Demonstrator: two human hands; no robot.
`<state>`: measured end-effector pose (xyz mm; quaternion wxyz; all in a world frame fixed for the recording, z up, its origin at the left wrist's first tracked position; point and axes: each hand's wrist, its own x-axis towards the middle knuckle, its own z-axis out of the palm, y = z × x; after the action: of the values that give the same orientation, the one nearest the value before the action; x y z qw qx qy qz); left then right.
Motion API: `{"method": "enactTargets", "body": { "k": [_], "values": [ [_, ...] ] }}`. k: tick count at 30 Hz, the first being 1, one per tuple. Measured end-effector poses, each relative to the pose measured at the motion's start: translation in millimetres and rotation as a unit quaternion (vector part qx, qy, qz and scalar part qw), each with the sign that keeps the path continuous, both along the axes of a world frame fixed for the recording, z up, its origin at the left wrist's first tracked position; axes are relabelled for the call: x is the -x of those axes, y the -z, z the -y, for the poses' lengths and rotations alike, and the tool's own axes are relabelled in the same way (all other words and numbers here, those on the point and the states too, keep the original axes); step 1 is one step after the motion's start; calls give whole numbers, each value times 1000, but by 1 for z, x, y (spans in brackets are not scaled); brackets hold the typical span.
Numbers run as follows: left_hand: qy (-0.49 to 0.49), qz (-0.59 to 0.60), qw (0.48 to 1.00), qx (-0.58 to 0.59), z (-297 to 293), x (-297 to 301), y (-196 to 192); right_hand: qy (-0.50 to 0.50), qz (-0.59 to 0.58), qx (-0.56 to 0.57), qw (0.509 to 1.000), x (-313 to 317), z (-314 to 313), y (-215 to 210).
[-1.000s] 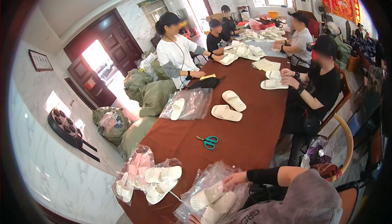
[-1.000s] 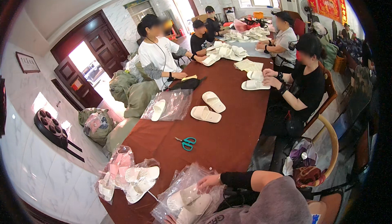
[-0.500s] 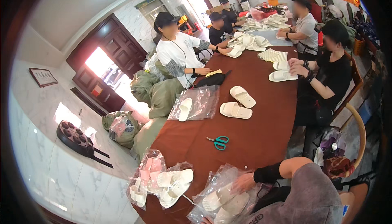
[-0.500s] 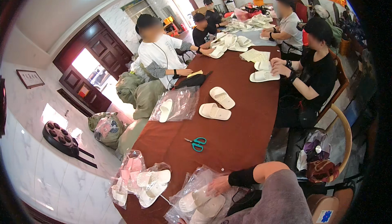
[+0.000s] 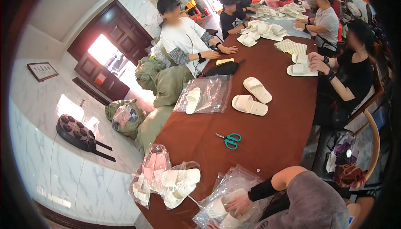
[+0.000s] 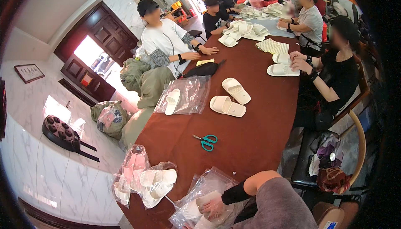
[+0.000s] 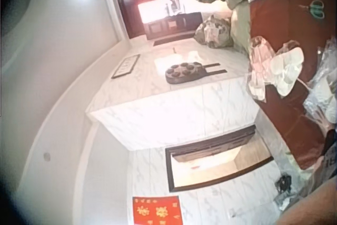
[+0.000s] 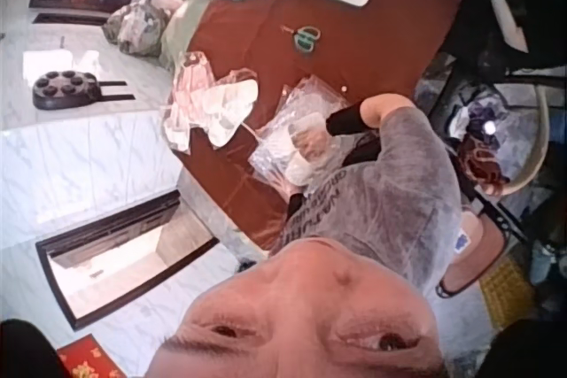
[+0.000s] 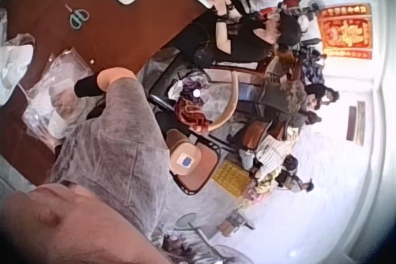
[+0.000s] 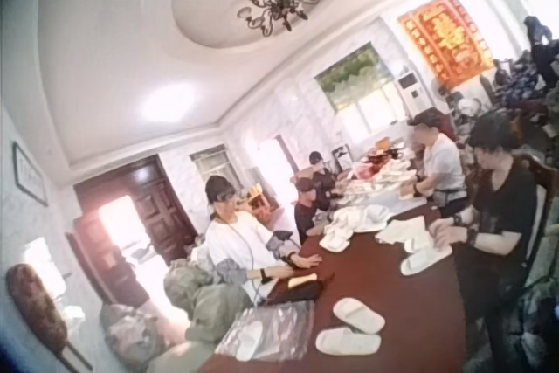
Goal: Packing slippers into plastic bags and organizing them into larger sacks.
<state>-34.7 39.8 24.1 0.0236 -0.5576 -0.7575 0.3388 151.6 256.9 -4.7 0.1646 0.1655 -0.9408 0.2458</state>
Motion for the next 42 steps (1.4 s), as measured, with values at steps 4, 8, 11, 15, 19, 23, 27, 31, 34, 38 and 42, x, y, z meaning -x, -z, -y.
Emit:
{"method": "enactTargets", "body": {
  "k": [4, 8, 11, 15, 19, 23, 27, 31, 34, 38, 42],
  "values": [
    [52, -70, 996, -34, 13, 18, 36, 24, 14, -4, 1000, 36, 7, 17],
    [10, 42, 996, -80, -10, -29, -47, -6, 49, 65, 997, 22, 6, 6],
    [-70, 194, 940, -272, -20, -41, -71, -13, 42, 117, 992, 3, 10, -19],
    [-158, 357, 855, -342, -11, -17, -53, -45, 55, 117, 991, -10, 4, -31],
    [-71, 420, 812, -398, 15, 45, 36, -103, 160, -5, 982, 0, -4, -37],
    [-299, 677, 495, -455, 22, 43, 34, -78, -7, 167, 983, -4, 6, 8],
    [9, 442, 772, -456, 35, 49, 20, -2, 27, 1, 1000, 5, 12, -17],
    [-194, 558, 647, -482, 40, 38, 23, -30, -2, 32, 999, 13, 20, -48],
    [-293, 647, 504, -491, 24, 30, 0, 24, 63, -41, 997, 19, 24, -20],
    [-199, 664, 518, -501, 9, 30, -8, 50, 22, -22, 998, 21, 25, -14],
    [-39, 467, 784, -407, 7, 19, -15, 26, 30, -20, 999, 24, 27, -20]
  ]
}}
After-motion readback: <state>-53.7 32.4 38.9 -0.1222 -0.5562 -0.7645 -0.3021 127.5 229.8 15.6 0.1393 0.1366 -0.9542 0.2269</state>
